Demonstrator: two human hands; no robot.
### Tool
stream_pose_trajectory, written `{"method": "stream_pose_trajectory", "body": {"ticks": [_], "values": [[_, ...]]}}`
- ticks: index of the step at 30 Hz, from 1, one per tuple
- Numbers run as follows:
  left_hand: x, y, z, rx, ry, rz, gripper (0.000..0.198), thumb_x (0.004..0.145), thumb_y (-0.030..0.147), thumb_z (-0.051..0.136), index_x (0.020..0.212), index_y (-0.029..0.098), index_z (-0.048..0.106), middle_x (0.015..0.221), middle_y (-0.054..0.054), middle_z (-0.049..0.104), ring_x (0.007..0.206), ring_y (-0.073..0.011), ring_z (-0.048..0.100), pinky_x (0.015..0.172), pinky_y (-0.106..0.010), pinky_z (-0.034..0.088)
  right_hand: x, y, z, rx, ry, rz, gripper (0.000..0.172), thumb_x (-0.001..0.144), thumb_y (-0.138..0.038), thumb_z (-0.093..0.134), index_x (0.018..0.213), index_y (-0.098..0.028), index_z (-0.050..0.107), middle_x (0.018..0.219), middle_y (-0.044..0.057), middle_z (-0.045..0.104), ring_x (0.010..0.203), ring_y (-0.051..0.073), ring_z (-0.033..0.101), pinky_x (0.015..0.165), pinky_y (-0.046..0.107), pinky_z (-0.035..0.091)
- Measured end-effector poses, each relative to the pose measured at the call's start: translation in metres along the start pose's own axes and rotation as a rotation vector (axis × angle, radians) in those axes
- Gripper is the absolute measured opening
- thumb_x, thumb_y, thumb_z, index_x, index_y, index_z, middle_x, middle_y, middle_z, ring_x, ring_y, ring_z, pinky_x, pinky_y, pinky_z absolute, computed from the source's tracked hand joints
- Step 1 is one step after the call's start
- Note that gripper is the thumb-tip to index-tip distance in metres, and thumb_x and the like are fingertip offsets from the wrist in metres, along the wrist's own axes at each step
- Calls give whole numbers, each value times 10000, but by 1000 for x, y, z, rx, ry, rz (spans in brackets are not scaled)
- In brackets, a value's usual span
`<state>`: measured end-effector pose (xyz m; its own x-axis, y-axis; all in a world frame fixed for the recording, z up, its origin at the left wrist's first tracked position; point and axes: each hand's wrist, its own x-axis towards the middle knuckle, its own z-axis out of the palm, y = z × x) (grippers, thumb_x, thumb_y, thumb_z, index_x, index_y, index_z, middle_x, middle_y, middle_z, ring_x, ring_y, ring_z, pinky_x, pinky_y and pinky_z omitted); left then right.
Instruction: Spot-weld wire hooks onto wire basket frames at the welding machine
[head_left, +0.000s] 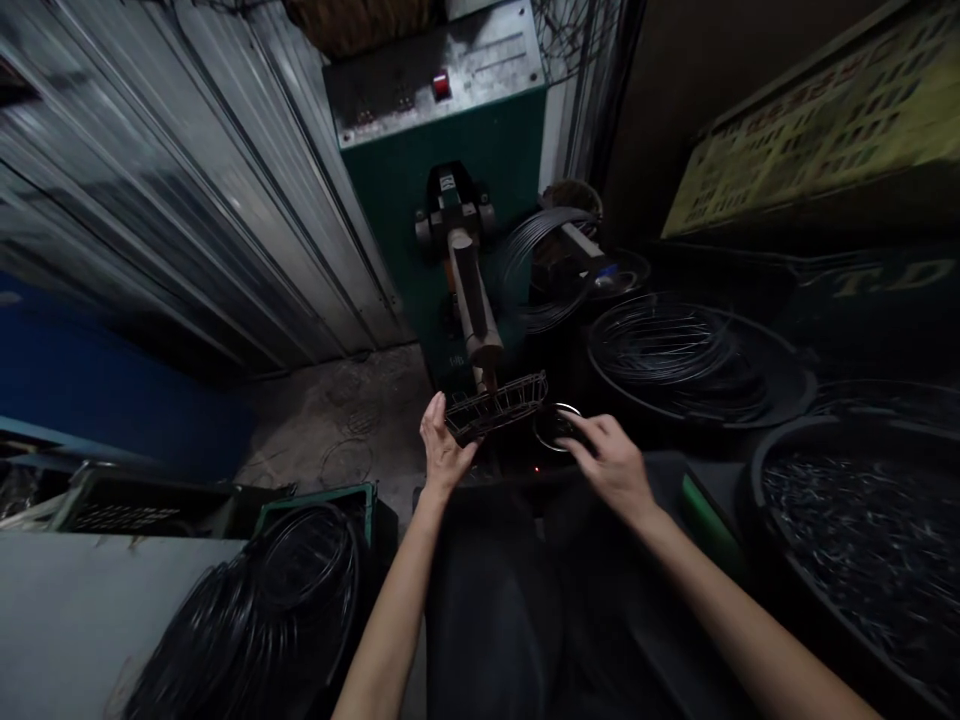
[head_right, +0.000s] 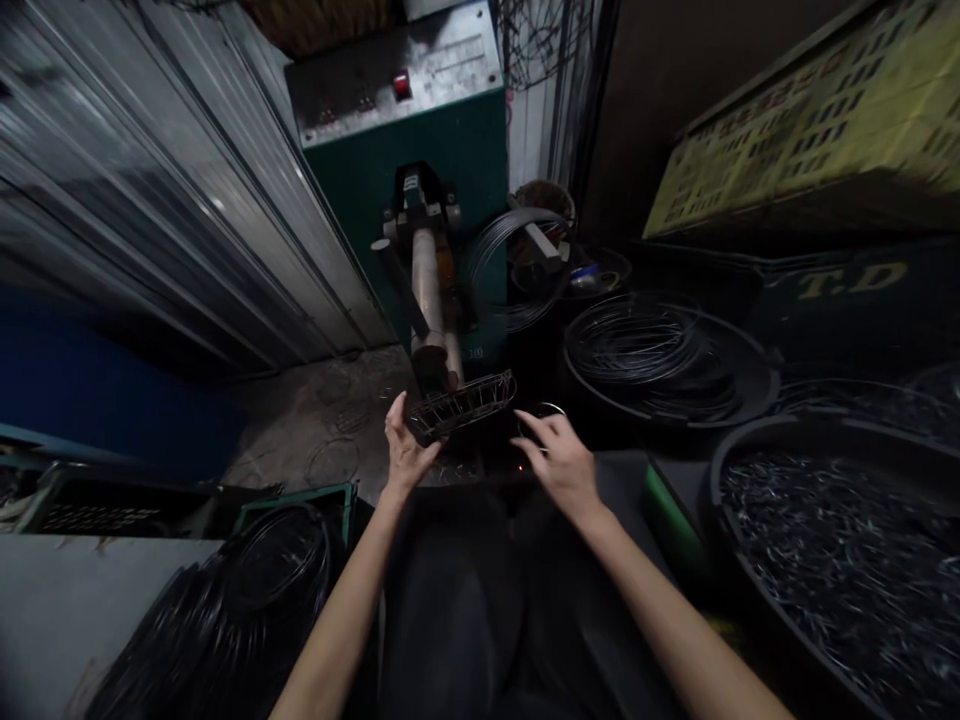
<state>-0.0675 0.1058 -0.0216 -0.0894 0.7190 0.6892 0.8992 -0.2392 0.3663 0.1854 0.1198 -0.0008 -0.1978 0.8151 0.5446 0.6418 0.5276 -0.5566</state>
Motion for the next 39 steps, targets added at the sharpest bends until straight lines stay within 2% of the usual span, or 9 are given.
{"method": "stream_pose_trajectory", "body": {"ticks": [7,14,21,24,29,32,35,37,39], "values": [[-4,-25,-1,-64,-73,-78,677,673,375,716,1252,215,405,1184,-78,514,1112,-279,517,962,-497,449,-54,98,-107,-240,126,335,388,851,-498,486,977,-197,696,825,54,599,712,168,562,669,303,453],[0,-42,17,-141,-7,-160,785,585,488,752,1223,120,480,1162,-124,534,1072,-294,549,933,-447,476,-111,179,-201,-470,190,736,314,826,-347,494,961,-131,678,937,105,656,831,191,580,797,345,440],[2,-27,12,-131,43,-167,720,577,464,773,1217,351,463,1170,51,550,1058,-267,571,904,-530,509,-126,218,-192,-494,48,797,203,769,-313,578,794,-142,684,770,64,629,691,137,539,715,300,409],[3,-17,9,-157,0,-171,666,626,412,756,1215,315,461,1164,-14,543,1067,-277,558,910,-542,486,-118,225,-180,-473,17,813,330,782,-457,537,643,-172,627,676,49,568,586,106,473,615,282,368],[-12,7,-7,-141,-3,-147,447,713,357,685,1094,189,521,997,-58,568,953,-214,583,821,-411,499,-101,203,-162,-397,-25,858,543,705,-655,458,359,-268,297,415,-6,312,394,81,222,496,347,223],[-23,9,-10,-35,45,-193,464,671,305,715,1071,176,518,967,-40,579,900,-181,590,792,-347,520,-98,209,-157,-366,-79,872,485,583,-702,424,347,-300,290,403,19,289,388,119,277,509,387,193],[-38,19,-18,-83,-1,-238,495,647,240,733,1084,189,507,988,-39,575,927,-186,586,825,-346,511,-112,227,-159,-348,-70,1143,367,437,-675,420,436,-324,314,517,156,406,760,328,577,544,430,206],[-49,30,-26,-150,-52,-258,501,645,221,736,1088,204,504,1002,-39,570,948,-195,582,851,-360,503,-128,239,-163,-368,-15,1247,365,398,-661,410,542,-325,425,637,268,473,1024,404,532,554,445,207],[-56,40,-35,-212,-102,-277,501,663,211,728,1108,224,500,1022,-45,568,970,-200,579,877,-362,495,-144,249,-168,-383,49,1155,461,426,-671,407,673,-304,540,694,328,494,1078,433,501,548,449,203]]}}
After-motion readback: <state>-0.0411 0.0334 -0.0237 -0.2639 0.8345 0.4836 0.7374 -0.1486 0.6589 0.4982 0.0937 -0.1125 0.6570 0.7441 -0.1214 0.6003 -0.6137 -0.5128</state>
